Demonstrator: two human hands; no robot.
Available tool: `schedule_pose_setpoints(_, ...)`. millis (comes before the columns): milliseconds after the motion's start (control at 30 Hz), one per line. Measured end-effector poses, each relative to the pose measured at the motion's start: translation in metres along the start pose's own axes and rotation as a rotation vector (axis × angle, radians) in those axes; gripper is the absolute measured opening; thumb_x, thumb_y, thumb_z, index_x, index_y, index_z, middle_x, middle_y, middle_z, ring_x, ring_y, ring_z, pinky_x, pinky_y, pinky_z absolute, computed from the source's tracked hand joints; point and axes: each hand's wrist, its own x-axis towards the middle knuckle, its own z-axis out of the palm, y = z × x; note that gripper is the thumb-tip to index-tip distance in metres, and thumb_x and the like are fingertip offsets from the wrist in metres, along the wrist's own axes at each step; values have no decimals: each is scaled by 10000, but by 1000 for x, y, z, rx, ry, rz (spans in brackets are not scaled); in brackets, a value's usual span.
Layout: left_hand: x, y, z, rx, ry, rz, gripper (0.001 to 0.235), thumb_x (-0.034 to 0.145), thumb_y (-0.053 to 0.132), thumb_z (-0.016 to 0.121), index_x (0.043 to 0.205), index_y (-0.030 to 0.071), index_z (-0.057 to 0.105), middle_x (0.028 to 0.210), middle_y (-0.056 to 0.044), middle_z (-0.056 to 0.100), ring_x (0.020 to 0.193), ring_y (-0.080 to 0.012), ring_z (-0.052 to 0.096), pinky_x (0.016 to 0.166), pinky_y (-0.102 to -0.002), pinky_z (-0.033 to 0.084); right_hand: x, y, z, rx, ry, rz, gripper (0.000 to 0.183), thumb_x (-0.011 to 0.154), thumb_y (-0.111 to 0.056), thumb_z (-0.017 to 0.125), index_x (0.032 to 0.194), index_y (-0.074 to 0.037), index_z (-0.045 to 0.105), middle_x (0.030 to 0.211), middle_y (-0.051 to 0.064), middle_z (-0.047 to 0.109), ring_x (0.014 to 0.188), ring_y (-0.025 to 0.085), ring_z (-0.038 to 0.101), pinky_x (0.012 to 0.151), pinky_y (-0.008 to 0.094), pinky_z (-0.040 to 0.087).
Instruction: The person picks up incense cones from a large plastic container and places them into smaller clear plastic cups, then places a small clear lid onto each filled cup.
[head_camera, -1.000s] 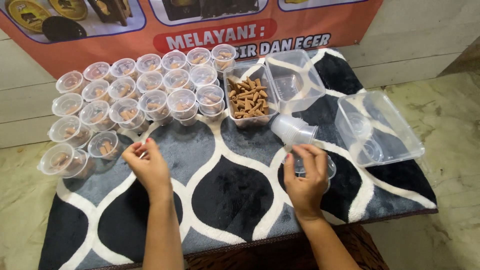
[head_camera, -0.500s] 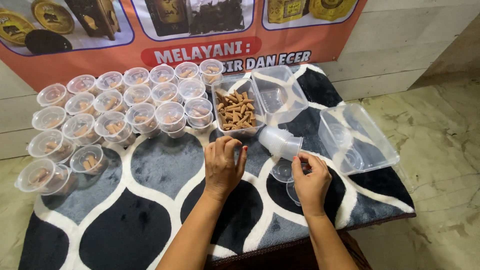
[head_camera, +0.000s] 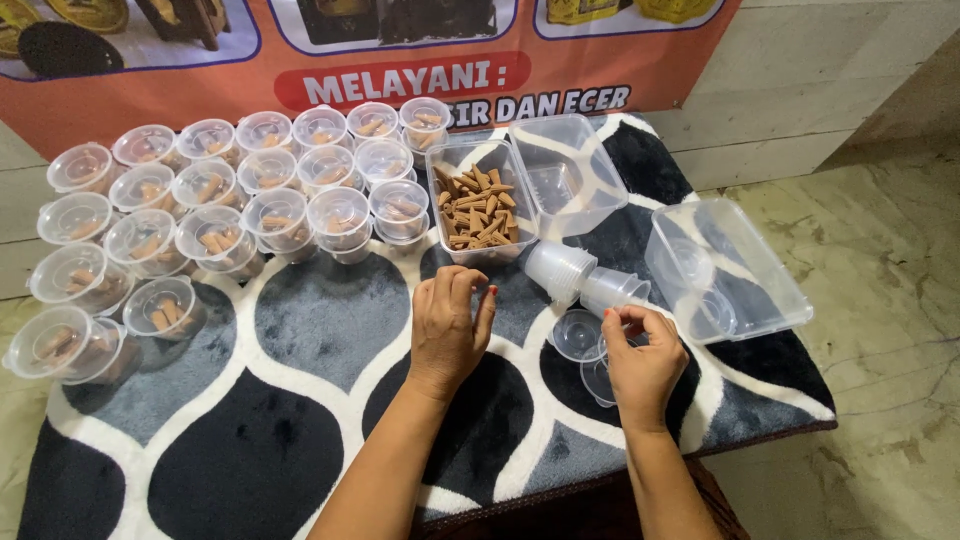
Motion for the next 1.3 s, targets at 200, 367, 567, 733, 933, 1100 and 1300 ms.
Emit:
schedule_pose_setpoints(200, -1, -1, 1, -23, -35, -28, 117, 980, 269, 631, 992, 187, 549, 907, 31, 524, 800, -169, 661, 836, -326, 473, 2, -15, -7, 8, 4, -31, 109, 866, -110, 852, 829, -128, 751, 699, 39, 671, 679, 235, 636, 675, 324, 500)
schedule_pose_setpoints(367, -2, -1, 2, -45, -64, -50, 134, 1006, 311, 606, 989, 186, 562, 900, 27, 530, 816, -181, 662, 839, -329, 473, 1, -15, -14, -20, 71, -55, 95, 931, -84, 842, 892, -113, 760, 778, 40, 681, 718, 225, 643, 681, 306, 508)
schedule_pose_setpoints(567, 2, 7, -9, -74, -87, -6, 207, 940, 251, 691, 1038, 102, 586, 970, -62, 569, 852, -247, 557, 815, -390, 434, 6, -40, -28, -67, 180, -299, 47, 1040, 80, 745, 1027, 85, 700, 1033, 192, 650, 935, 306, 667, 777, 386, 585)
schedule_pose_setpoints(733, 6, 5, -17, -114, -168, 77, 593, 827, 524, 787, 1166, 93, 564, 1040, -95, 548, 927, -269, 537, 861, -387, 433, 10, -64, -32, -97, 38, -404, 86, 978, 91, 747, 1044, 61, 701, 1037, 190, 689, 945, 286, 679, 772, 301, 607)
schedule_pose_setpoints(933, 5, -12, -21, -299, -208, -19, 730, 724, 472, 818, 1265, 78, 527, 1151, -111, 566, 1046, -290, 571, 899, -397, 453, 24, -122, -9, 183, -527, -753, 81, 970, -2, 631, 890, -6, 617, 874, 106, 622, 760, 264, 565, 720, 354, 480)
schedule_pose_setpoints(1100, -6, -38, -3, -357, -206, -201, 756, 571, 493, 900, 1168, 143, 597, 982, -46, 566, 949, -286, 596, 867, -417, 454, 60, -125, 20, 171, -818, -726, 132, 797, -45, 749, 899, -111, 697, 945, 92, 721, 925, 363, 674, 771, 478, 533)
schedule_pose_setpoints(1300, -2, -38, -4, -317, -326, -243, 760, 541, 447, 891, 1168, 135, 595, 982, -47, 592, 962, -287, 601, 861, -435, 429, 155, -91, 112, -398, -672, -814, 140, 807, -85, 741, 835, -222, 742, 881, -24, 725, 986, 278, 644, 825, 432, 486)
